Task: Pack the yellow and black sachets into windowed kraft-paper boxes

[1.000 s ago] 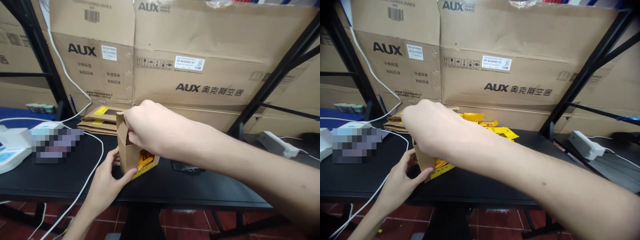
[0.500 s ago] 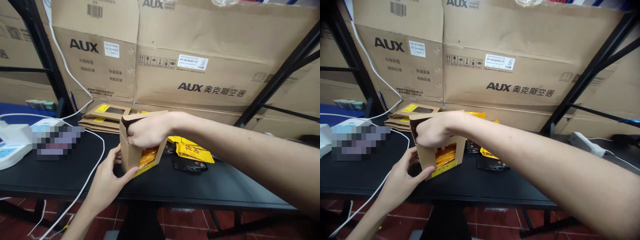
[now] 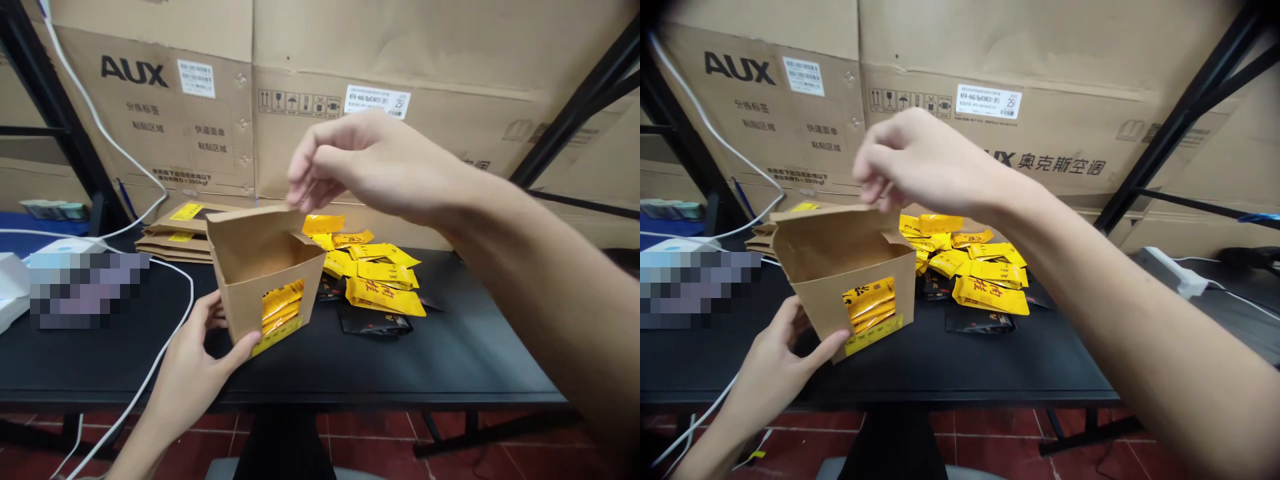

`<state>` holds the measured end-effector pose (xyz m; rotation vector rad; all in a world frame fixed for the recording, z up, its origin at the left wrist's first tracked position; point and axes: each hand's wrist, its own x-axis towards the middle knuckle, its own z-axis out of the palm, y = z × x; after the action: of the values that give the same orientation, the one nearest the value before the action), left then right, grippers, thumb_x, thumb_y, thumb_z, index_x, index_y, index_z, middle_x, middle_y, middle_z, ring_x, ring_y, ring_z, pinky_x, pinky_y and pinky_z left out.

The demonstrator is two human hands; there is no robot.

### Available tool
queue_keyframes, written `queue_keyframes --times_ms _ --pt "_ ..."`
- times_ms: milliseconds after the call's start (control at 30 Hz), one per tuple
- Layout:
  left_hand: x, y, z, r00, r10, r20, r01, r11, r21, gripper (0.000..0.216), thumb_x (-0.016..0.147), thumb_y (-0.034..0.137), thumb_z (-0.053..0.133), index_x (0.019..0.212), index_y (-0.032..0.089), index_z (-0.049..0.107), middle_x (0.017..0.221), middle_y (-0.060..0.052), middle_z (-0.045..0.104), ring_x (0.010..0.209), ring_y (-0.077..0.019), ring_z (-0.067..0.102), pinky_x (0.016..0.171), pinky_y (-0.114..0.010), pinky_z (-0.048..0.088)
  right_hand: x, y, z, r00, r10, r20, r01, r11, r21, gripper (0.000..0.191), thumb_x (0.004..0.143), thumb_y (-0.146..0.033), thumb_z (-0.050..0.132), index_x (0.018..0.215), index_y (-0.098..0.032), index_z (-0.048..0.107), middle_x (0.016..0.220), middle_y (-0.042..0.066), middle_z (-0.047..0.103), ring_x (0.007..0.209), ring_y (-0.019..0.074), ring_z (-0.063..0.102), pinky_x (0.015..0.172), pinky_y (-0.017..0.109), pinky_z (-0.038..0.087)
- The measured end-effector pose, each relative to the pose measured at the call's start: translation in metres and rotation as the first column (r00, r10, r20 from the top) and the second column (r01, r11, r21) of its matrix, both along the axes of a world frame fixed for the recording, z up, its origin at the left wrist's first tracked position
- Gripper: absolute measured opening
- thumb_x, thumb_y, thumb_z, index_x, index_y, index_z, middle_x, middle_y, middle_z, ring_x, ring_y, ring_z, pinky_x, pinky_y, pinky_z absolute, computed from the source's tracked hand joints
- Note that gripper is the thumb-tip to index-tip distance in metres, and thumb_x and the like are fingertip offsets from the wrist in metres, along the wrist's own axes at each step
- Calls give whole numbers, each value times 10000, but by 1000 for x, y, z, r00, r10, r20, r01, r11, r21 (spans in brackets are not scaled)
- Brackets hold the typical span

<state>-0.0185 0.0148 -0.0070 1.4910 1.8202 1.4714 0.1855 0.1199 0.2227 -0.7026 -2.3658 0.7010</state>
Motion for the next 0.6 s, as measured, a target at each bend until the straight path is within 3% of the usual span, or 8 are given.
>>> queue_keyframes --times_ms 67,133,200,267,333,433,500,600 --pt "-1 0 0 1000 9 -2 -9 1000 -18 673 742 682 795 1234 270 592 1215 -77 782 1112 -330 753 985 -497 604 15 31 -19 983 -173 -61 179 976 126 213 978 -73 492 910 -137 683 895 48 776 786 133 731 840 298 599" --pt "0 -1 1 1000 18 -6 -19 999 -36 682 737 701 793 1230 273 593 1202 -73 784 1102 -331 753 966 -498 610 27 65 -45 926 -379 -5 369 898 239 194 953 -103 545 1027 -121 724 974 88 785 817 176 727 893 371 591" --pt "0 -1 2 1000 23 -5 -24 999 -44 702 731 712 794 1240 273 592 1199 -73 785 1094 -332 753 950 -500 614 36 98 -73 846 -523 103 477 829 293 330 955 -141 562 1245 -101 715 1044 131 789 859 223 735 945 438 575" --pt "0 -1 3 1000 23 -6 -24 999 -41 719 728 714 794 1256 271 591 1201 -76 785 1079 -329 756 937 -497 618 43 125 -96 763 -620 180 559 774 298 499 965 -153 541 1452 -70 611 1121 180 783 966 276 743 987 469 552" --pt "0 -1 3 1000 17 -6 -18 999 -34 722 733 707 795 1269 268 592 1212 -79 785 1073 -323 759 929 -487 623 47 145 -113 710 -657 253 603 754 261 635 967 -154 526 1592 -54 471 1192 208 771 1051 294 739 1018 463 533" --pt "-2 -2 2 1000 10 3 -10 1000 -26 718 740 696 798 1279 267 594 1228 -80 786 1083 -316 760 931 -472 625 50 162 -129 701 -632 331 601 773 202 755 944 -149 546 1673 -97 357 1105 163 801 930 258 758 954 418 551" --pt "-2 -2 2 1000 14 3 -14 1000 -28 720 743 691 800 1289 271 592 1222 -77 791 1080 -314 761 937 -474 622 50 167 -136 703 -626 336 599 777 196 716 924 -154 568 1630 -138 451 1060 138 812 882 249 758 915 405 556" --pt "-2 -2 2 1000 15 -8 -15 999 -29 702 750 681 801 1280 269 593 1200 -77 800 1075 -314 762 946 -478 618 50 166 -142 691 -661 294 627 750 213 458 937 -172 543 1365 -154 705 1138 157 807 1033 284 752 969 420 536"
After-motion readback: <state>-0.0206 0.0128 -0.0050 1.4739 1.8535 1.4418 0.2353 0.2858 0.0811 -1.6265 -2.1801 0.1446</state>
